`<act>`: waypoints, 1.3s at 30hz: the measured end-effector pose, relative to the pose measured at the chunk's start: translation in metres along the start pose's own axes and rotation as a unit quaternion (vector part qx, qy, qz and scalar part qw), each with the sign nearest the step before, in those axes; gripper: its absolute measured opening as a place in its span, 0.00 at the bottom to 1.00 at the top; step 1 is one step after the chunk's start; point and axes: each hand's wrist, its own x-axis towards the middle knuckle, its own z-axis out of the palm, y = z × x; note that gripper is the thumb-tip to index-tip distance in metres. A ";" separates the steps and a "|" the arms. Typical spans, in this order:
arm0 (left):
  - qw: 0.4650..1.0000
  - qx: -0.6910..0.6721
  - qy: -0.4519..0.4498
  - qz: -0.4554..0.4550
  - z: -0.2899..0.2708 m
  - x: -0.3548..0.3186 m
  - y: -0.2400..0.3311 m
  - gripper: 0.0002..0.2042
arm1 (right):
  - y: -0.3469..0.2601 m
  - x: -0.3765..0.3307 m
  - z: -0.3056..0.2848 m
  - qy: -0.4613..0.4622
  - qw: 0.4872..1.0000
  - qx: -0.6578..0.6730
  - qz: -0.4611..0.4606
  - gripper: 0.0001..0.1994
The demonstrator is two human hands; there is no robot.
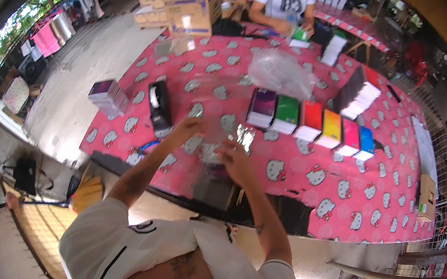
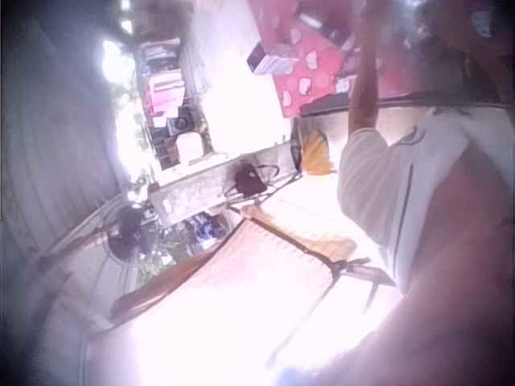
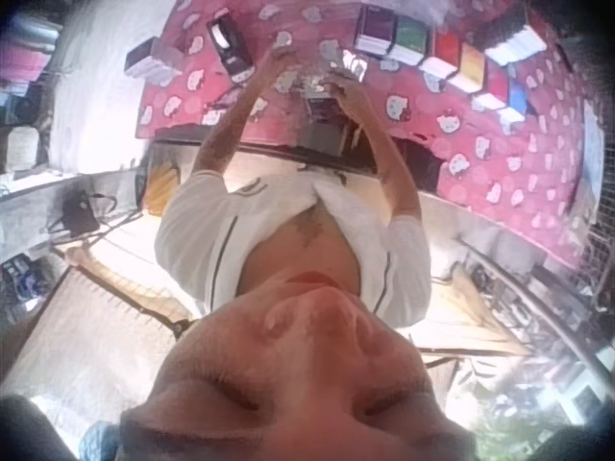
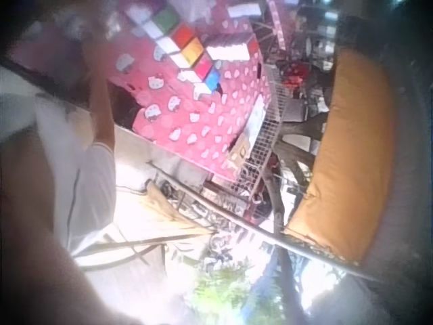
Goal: The person gathers small colorful notebooks from stacks on a table, aligns them into a single pile, and places them into a clear plastic bag.
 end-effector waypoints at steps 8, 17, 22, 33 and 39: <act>0.995 0.090 0.030 0.018 0.078 -0.089 -0.033 0.35 | -0.044 -0.025 -0.017 -0.060 0.889 -0.417 -0.179 0.40; 0.854 0.439 0.095 0.262 0.034 -0.132 0.076 0.35 | -0.082 -0.020 -0.038 0.040 0.938 -0.284 -0.193 0.38; 0.807 0.201 0.459 0.312 -0.119 -0.104 0.160 0.35 | 0.004 -0.039 -0.018 0.113 0.975 -0.190 0.000 0.34; 0.620 0.119 0.754 -0.179 -0.444 -0.078 0.080 0.60 | 0.033 -0.077 0.059 -0.026 0.931 -0.361 0.042 0.43; 0.688 0.248 0.645 0.222 -0.217 -0.010 0.074 0.28 | 0.045 -0.078 0.037 0.095 0.968 -0.220 0.071 0.41</act>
